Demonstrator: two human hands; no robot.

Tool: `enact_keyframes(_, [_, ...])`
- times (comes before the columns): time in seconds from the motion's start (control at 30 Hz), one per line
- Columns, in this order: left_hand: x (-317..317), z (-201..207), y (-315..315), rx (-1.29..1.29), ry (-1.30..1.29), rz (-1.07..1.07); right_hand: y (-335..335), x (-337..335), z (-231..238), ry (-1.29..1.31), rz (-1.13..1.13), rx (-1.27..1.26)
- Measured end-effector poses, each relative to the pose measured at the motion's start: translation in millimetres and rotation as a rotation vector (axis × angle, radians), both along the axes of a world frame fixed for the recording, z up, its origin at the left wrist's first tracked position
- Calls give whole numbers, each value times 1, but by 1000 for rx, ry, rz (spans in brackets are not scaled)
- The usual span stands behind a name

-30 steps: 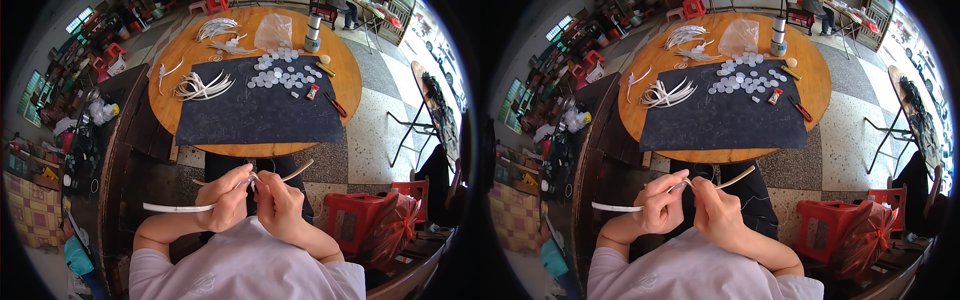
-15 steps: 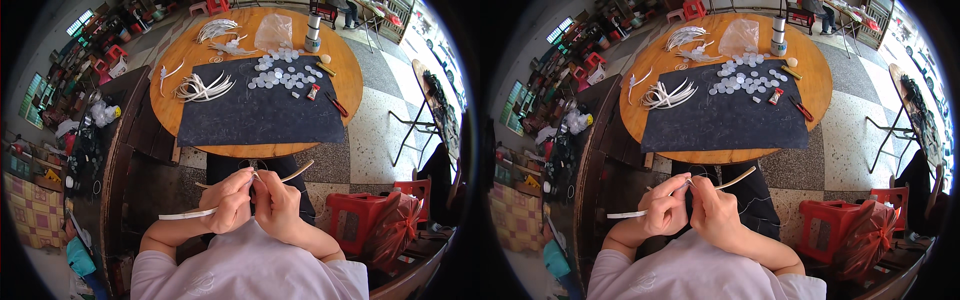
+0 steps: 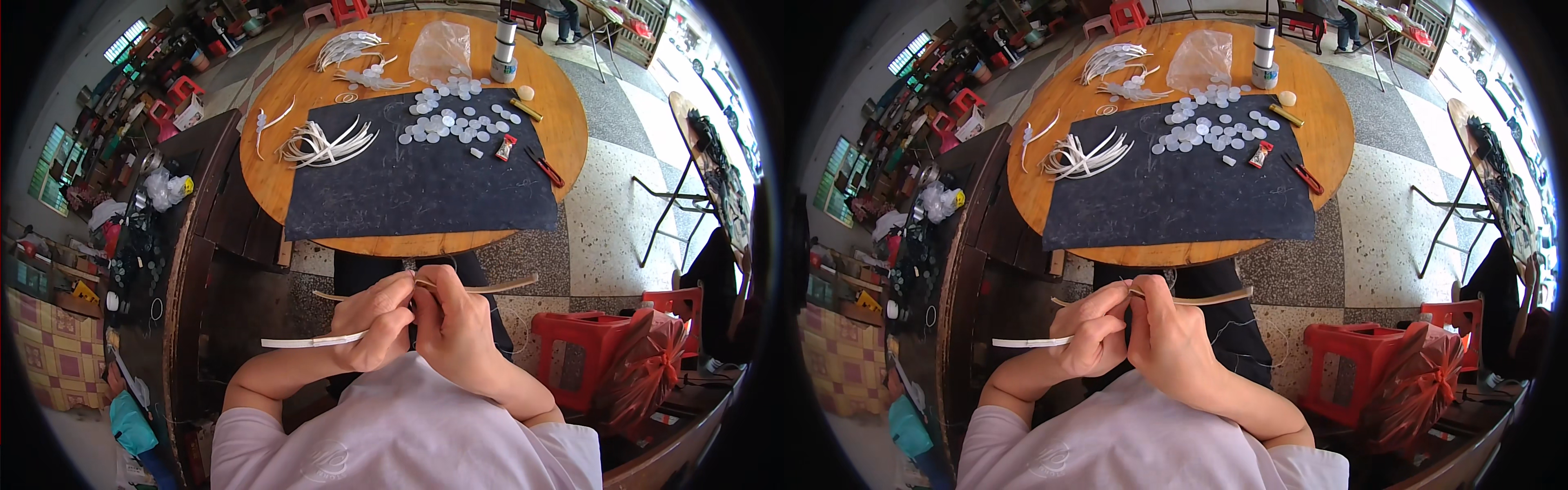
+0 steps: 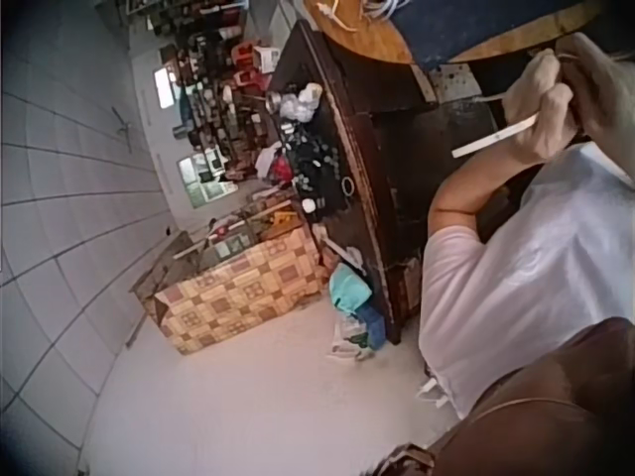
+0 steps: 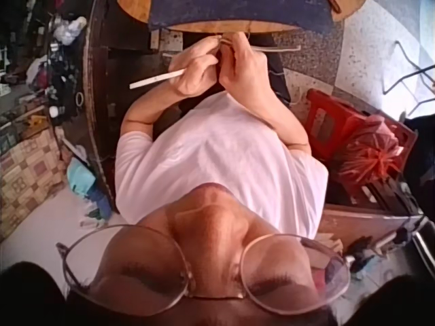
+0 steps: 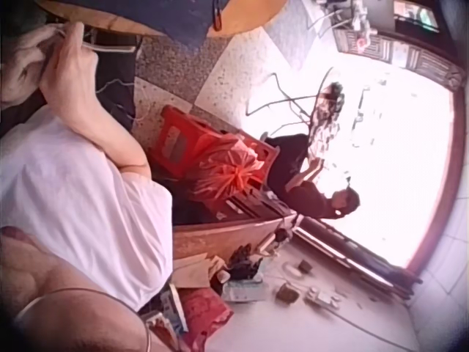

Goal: Assembling small decorative components by threading them onto a wire and using glue to secure them.

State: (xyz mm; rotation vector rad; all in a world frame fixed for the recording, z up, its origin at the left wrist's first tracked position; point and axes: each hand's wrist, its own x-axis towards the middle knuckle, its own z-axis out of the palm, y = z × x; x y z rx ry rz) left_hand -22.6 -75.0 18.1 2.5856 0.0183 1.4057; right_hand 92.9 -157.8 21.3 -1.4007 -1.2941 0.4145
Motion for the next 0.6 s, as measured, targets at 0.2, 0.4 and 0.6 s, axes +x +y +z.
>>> enact_keyframes(0.2, [5,1,0,6,19,-20,0,7,3,-15,45,-50])
enact_keyframes(0.4, [1,-8,14,-175,46,101,-7,22,15,10,66,-69])
enact_keyframes(0.6, [-16,-10,31,-412,-129,78,-40,54,26,77,-618,343])
